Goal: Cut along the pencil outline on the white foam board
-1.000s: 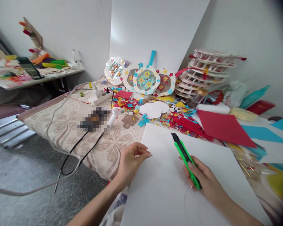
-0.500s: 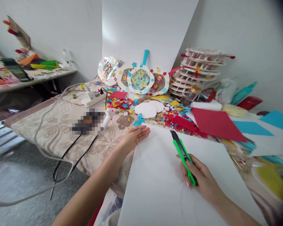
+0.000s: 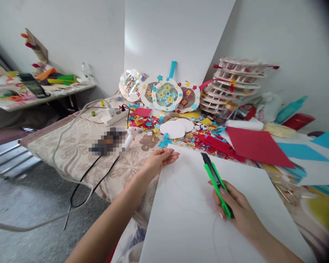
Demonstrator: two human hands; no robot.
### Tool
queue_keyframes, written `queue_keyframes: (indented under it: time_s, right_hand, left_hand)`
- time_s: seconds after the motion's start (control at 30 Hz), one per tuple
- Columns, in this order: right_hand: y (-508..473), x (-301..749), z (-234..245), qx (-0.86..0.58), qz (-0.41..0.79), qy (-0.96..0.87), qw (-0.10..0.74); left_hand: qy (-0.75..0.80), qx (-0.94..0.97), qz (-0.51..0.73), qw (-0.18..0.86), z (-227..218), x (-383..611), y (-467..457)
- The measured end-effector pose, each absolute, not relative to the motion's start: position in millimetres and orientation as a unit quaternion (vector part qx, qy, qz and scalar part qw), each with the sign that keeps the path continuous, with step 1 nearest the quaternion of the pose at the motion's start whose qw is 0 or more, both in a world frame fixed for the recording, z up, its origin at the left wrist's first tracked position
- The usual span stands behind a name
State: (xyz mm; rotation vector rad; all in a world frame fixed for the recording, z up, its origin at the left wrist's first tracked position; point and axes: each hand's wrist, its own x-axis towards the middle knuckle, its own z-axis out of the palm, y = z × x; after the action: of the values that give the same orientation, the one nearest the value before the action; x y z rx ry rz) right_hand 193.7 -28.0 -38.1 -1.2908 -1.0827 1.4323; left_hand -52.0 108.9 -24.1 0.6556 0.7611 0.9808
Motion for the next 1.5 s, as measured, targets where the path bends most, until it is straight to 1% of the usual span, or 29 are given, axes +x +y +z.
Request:
queue_keyframes:
  time_s: [0.5,0.87,1.17,1.37,1.5]
  right_hand:
    - [-31.8,187.1,-33.3,-0.545,0.556,-0.431,0.457]
    - [-30.7,189.1,-34.3,-0.541,0.565,-0.424,0.456]
    - [-27.2,197.7,-43.0,-0.489,0.596,-0.447,0.455]
    - [-25.2,193.7,-44.7,-0.481,0.579,-0.467,0.465]
    - [-24.7,194.0,-34.7,-0.507,0.555,-0.474,0.458]
  left_hand:
    - [0.362,0.321,0.489,0.726,-29.0,-52.8,110.3]
    - [0.398,0.406,0.524,0.634,-29.4,-50.7,109.0]
    - [0.427,0.514,0.465,0.581,-34.4,-47.3,110.7]
    - [0.442,0.582,0.435,0.526,-43.1,-47.3,112.6]
    - [0.448,0.639,0.417,0.467,-46.9,-48.0,108.8]
